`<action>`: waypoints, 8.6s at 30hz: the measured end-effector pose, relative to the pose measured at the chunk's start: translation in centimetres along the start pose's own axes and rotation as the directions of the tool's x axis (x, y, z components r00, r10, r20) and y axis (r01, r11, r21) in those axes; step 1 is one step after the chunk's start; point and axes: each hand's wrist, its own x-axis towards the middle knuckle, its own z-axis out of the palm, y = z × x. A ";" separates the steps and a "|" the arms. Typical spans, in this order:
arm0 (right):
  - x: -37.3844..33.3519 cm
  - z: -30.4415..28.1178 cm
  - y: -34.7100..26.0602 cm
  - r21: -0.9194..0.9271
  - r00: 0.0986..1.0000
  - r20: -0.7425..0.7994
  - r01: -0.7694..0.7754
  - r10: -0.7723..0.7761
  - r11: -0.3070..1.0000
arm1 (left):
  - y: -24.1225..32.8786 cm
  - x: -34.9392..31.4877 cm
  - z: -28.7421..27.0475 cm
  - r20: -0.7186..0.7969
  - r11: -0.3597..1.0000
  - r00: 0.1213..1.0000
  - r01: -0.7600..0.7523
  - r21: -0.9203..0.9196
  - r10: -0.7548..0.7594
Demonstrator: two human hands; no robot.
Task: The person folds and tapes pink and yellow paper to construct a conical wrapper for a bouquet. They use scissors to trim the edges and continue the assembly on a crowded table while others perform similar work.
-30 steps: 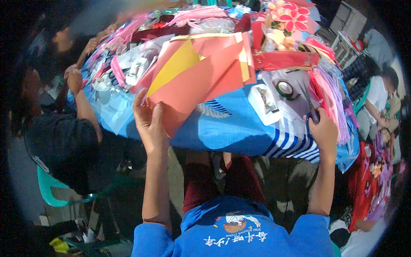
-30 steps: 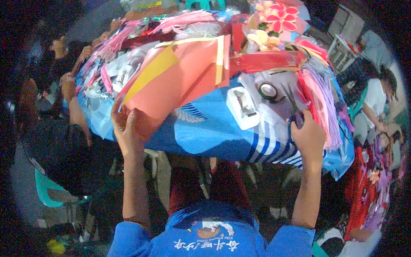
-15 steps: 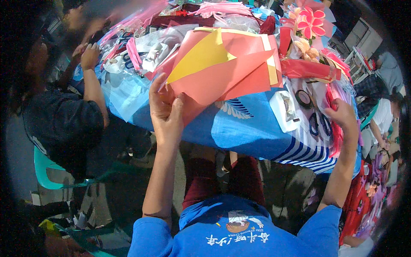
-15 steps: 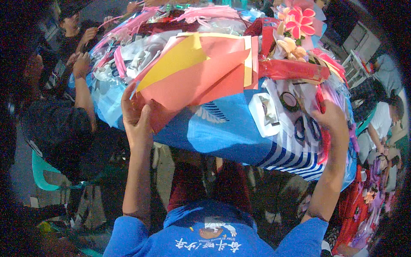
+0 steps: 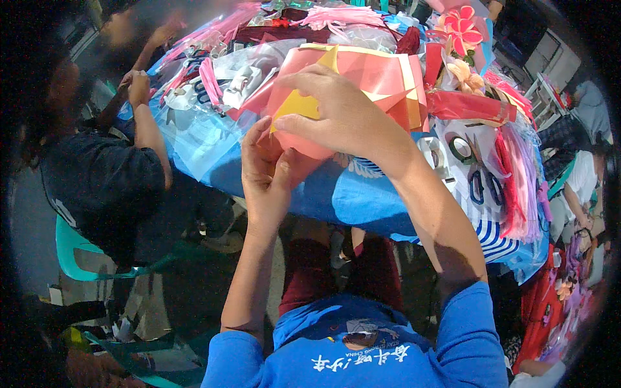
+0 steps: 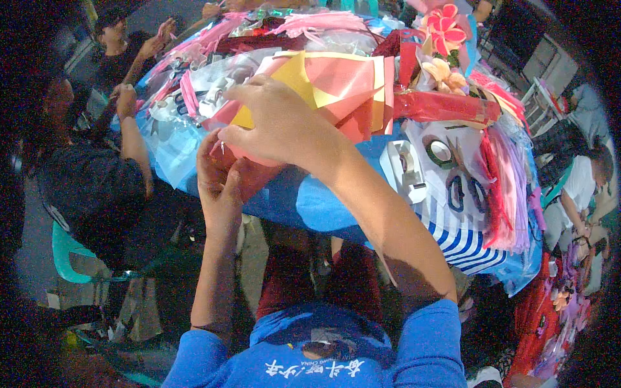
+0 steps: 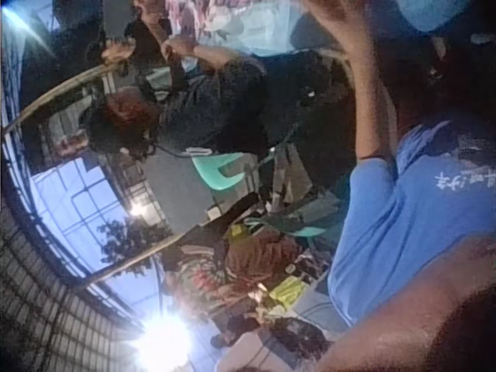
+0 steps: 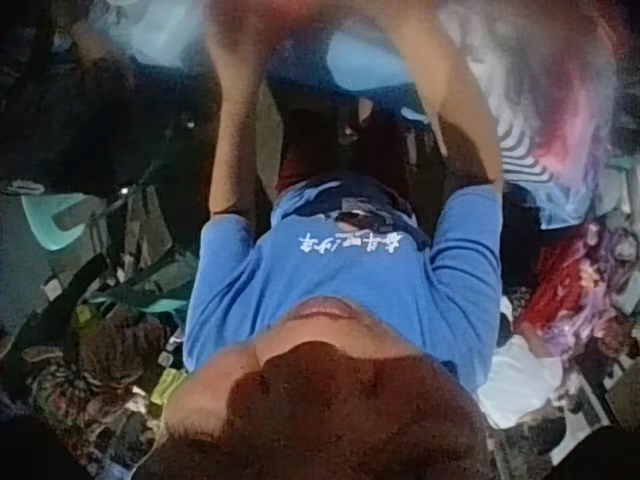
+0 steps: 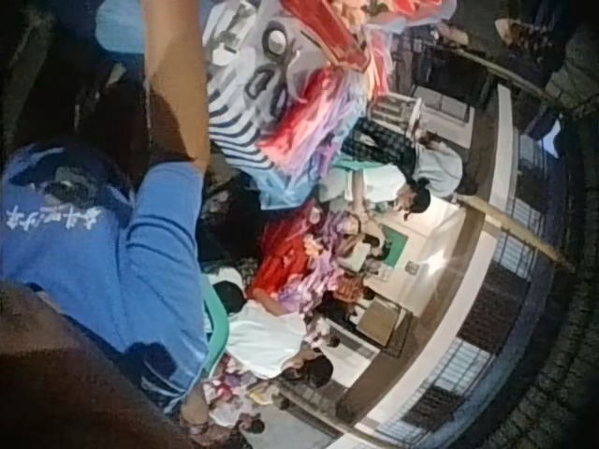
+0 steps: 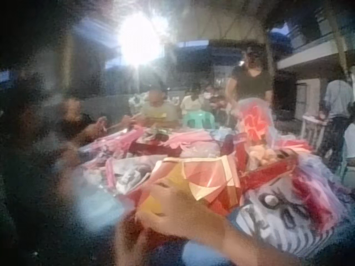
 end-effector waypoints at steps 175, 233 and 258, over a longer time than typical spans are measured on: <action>-13.2 1.8 0.2 0.591 0.850 0.082 -0.462 0.521 0.662 | 0.5 10.0 -2.2 0.818 0.616 0.359 -0.540 0.574 -0.449; -21.7 7.7 -0.1 0.495 0.815 0.572 -0.429 0.088 0.756 | -4.3 -13.8 -7.4 0.554 0.738 0.523 0.248 0.628 -0.648; -18.4 3.0 -1.5 0.126 0.671 0.733 -0.294 0.110 0.947 | -3.6 -17.9 -2.3 0.320 0.721 0.696 0.691 -0.052 -0.643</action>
